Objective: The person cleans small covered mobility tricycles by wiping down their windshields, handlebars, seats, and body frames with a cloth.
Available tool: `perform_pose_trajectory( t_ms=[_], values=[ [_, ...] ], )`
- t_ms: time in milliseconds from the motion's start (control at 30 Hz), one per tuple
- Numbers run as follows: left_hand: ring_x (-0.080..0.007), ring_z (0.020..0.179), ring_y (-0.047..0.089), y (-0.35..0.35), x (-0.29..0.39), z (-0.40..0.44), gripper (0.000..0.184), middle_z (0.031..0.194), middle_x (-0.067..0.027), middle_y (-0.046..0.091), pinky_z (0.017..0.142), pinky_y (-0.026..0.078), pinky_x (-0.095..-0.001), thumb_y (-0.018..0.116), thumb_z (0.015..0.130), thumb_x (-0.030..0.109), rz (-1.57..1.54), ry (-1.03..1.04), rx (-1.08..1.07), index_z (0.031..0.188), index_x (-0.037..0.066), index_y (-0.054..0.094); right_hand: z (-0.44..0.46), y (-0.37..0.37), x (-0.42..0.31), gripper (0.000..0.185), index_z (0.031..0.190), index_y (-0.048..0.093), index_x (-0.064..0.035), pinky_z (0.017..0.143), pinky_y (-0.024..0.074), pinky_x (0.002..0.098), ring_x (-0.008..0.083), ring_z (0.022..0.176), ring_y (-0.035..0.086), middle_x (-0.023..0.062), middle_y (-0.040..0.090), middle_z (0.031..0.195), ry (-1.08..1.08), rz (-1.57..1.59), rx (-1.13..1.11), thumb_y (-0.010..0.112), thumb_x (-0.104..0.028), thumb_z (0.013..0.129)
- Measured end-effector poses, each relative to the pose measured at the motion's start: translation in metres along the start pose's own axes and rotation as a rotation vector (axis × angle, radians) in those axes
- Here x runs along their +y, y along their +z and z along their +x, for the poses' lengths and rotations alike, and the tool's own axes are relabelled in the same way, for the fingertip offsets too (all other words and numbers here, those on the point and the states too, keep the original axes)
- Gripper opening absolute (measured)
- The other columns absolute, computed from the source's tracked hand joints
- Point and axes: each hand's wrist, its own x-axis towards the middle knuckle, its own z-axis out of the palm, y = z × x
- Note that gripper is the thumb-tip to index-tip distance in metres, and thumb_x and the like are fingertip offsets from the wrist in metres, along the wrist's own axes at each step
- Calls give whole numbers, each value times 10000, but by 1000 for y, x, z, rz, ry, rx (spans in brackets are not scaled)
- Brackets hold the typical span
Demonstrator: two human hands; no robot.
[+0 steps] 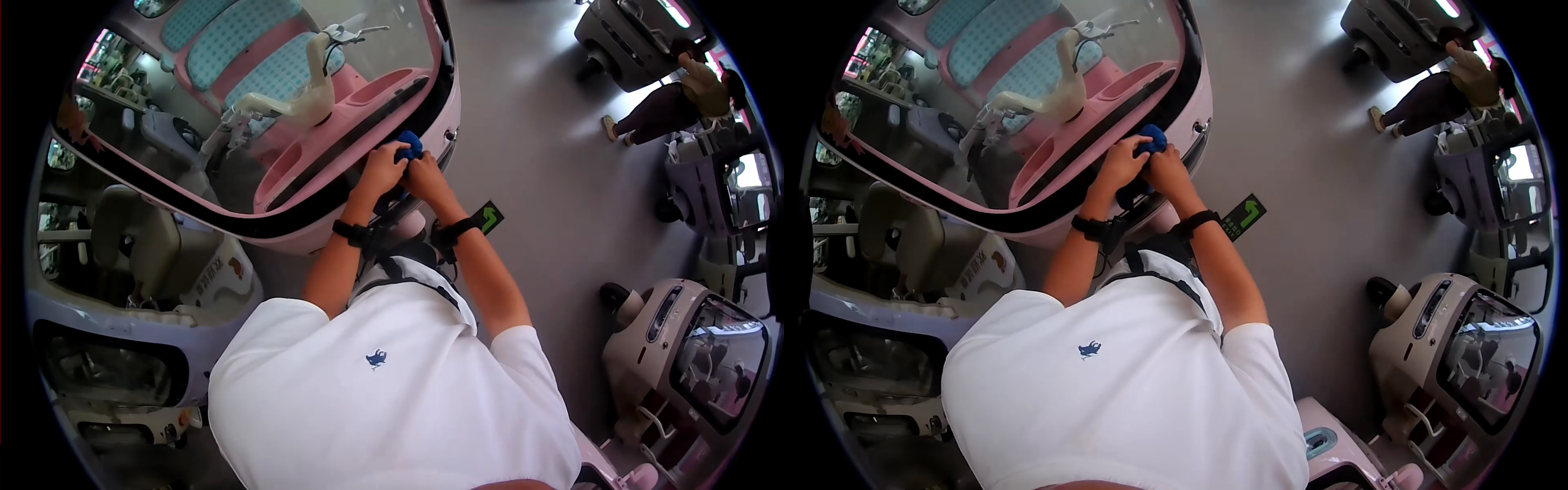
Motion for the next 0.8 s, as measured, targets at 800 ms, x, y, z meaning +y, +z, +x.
perform_pose_trajectory(
  t_ms=[800],
  values=[
    [-461, 1086, 599, 63, 75, 116, 544, 1090, -374, 600, 949, 471, -442, 499, 967, 221, 93, -432, -110, 1404, -92, 418, 87, -103, 132, 385, 1044, 701, 26, 890, 515, 452, 438, 956, 616, 230, 631, 1043, 99, 200, -283, 674, -101, 682]
  ],
)
